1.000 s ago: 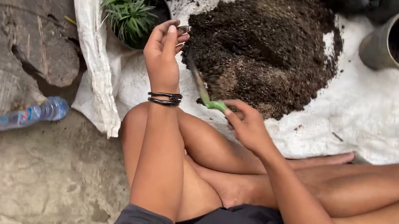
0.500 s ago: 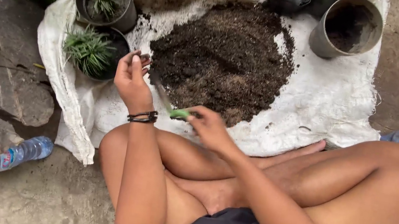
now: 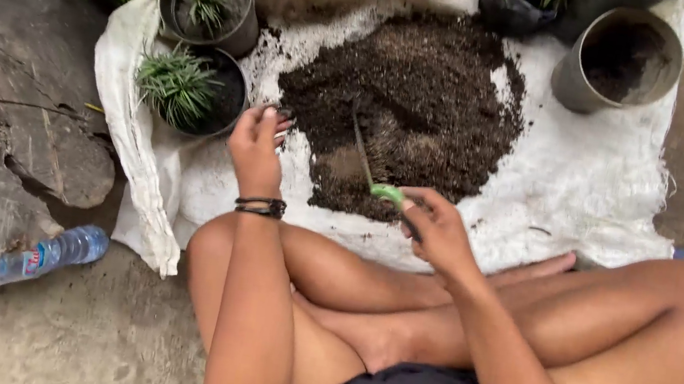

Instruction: A person sits on the ground mixing a pile of dark soil on a white cloth using a small green hand trowel and their hands.

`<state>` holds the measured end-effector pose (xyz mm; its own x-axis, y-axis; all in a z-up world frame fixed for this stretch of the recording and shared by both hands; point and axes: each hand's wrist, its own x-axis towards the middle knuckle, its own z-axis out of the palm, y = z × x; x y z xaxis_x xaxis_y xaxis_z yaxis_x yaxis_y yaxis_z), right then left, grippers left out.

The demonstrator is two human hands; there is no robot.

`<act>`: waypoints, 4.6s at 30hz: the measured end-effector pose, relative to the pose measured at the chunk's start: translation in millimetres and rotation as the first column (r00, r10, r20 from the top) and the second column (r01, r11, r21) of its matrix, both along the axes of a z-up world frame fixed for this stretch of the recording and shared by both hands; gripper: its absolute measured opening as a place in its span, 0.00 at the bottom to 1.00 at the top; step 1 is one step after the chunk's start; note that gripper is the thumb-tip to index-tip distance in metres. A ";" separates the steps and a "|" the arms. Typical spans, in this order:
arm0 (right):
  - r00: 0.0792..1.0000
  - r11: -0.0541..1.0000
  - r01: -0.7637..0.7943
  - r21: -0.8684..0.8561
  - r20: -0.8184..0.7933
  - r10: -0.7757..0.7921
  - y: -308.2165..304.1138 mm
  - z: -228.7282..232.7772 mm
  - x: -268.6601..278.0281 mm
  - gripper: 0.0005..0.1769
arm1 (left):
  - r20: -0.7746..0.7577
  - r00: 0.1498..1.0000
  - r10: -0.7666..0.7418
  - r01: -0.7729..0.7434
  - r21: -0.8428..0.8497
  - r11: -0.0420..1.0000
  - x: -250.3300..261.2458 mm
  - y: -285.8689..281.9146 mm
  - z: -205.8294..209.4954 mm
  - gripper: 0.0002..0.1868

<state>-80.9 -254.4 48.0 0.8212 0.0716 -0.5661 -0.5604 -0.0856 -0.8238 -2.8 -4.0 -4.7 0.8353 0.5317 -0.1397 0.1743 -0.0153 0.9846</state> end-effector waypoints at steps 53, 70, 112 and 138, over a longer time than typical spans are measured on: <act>0.557 0.061 0.176 -0.983 0.151 0.817 -32.2 -1.8 67.5 0.23 | -0.269 0.930 -0.249 0.355 0.495 0.793 4.7 -23.3 40.8 0.15; 0.524 0.102 0.188 -0.977 0.188 0.830 -29.3 -1.4 65.5 0.23 | -0.127 0.964 -0.234 0.266 0.427 0.864 12.8 -16.2 23.4 0.14; 0.922 0.554 0.108 -0.826 0.291 0.254 -100.9 -72.8 98.9 0.28 | -0.101 0.873 -0.477 0.467 0.455 0.758 41.7 -94.1 -24.5 0.34; 0.717 0.220 0.372 -0.902 0.429 0.549 -113.0 -85.2 147.4 0.22 | -0.088 0.824 -0.560 0.523 0.501 0.690 46.2 -99.9 -16.0 0.31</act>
